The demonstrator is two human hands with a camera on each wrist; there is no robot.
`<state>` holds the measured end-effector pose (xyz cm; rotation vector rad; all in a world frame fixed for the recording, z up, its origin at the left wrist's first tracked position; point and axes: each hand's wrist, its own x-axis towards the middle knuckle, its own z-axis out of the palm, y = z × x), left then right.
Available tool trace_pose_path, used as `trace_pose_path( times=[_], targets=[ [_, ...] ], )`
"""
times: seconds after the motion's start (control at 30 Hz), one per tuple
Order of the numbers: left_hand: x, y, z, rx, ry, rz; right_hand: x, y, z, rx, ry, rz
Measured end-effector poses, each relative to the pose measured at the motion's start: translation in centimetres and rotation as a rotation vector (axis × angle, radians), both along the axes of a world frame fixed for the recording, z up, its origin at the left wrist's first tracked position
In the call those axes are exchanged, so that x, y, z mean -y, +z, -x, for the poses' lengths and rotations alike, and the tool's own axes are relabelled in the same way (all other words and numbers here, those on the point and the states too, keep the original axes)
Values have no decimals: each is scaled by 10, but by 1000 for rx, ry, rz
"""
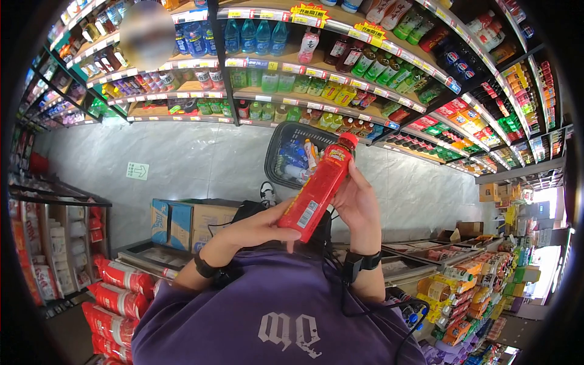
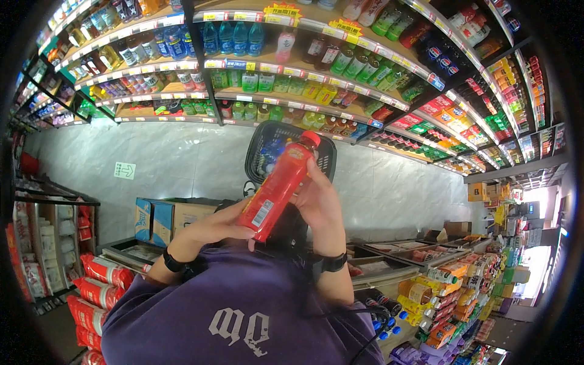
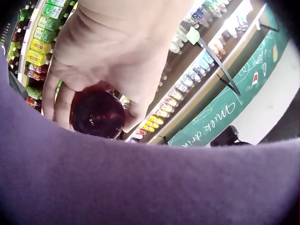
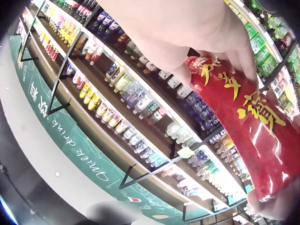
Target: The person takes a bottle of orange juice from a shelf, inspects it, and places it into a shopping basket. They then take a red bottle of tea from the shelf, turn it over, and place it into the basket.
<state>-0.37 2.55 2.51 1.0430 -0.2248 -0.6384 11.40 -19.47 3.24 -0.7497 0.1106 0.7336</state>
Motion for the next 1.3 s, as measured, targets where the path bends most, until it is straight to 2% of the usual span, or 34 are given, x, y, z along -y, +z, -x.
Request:
trace_pose_path(
  times=[0.23,0.33,0.43,0.7,0.9,1.0,1.13,1.3],
  targets=[
    [-7,-1,2,-40,34,101,2,-4,-1,-54,12,-32],
    [-6,-5,5,-79,53,132,-4,-1,2,9,-23,10],
    [-9,-9,8,-113,61,129,-9,-2,2,95,24,60],
    [-10,-19,9,-164,69,199,-9,-5,4,82,-5,63],
    [-9,-15,7,-163,49,180,-12,-2,5,136,-57,137],
    [-11,-11,4,-150,-37,33,-12,1,6,173,-76,235],
    [-8,-22,-2,-97,-80,98,-14,4,6,219,-97,280],
    [-3,-23,-3,-117,-51,46,-16,10,11,274,-127,358]
  ],
)
